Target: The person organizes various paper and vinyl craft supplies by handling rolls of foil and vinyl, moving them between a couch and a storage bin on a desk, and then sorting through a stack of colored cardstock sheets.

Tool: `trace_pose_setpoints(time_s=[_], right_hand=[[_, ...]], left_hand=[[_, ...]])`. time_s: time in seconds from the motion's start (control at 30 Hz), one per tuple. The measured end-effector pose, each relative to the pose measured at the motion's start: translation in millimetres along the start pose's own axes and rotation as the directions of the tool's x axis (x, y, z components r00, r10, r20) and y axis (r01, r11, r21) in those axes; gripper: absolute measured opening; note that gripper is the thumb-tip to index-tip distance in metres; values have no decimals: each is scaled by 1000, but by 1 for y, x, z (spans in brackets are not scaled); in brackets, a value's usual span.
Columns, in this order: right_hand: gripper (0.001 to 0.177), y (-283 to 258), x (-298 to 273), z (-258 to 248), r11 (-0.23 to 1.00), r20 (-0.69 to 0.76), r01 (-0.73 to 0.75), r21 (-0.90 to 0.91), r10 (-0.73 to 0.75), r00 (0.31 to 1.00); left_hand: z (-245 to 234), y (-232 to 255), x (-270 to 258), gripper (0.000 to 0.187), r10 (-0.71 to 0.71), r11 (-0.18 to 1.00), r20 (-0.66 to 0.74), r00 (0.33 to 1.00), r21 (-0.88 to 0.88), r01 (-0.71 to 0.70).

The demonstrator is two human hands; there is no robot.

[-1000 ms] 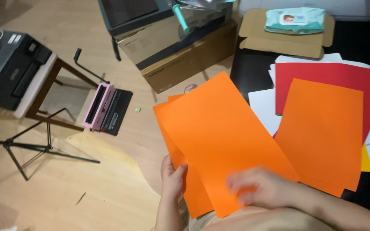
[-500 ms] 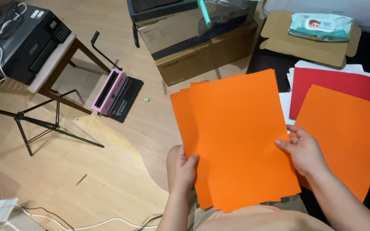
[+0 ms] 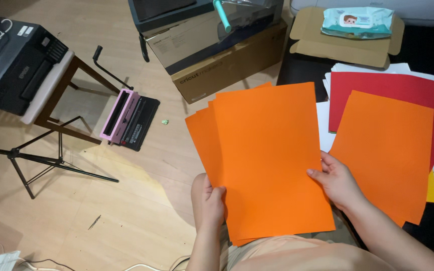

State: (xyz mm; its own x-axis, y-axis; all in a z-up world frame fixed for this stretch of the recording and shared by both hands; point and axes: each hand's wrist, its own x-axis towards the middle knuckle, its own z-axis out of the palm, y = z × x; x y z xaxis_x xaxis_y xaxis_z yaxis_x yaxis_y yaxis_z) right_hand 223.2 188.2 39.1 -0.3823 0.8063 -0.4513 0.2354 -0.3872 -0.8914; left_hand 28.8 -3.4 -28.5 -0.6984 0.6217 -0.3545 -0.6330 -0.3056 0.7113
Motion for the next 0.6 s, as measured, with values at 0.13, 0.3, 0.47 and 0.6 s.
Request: trace_pose_setpoints(time_s=[0.13, 0.3, 0.47, 0.6], right_hand=[[50, 4, -5, 3, 990, 156, 43, 132, -64, 986], [55, 30, 14, -23, 998, 121, 50, 48, -56, 991], [51, 41, 39, -63, 700, -104, 89, -709, -228, 968], [70, 118, 55, -97, 248, 115, 170, -954, -223, 968]], left_hand=[[-8, -2, 0, 42, 108, 991, 98, 989, 71, -115], [23, 32, -9, 49, 74, 808, 87, 993, 578, -111], [3, 16, 2, 54, 58, 976, -130, 990, 214, -29], [23, 43, -6, 66, 82, 954, -145, 986, 297, -36]])
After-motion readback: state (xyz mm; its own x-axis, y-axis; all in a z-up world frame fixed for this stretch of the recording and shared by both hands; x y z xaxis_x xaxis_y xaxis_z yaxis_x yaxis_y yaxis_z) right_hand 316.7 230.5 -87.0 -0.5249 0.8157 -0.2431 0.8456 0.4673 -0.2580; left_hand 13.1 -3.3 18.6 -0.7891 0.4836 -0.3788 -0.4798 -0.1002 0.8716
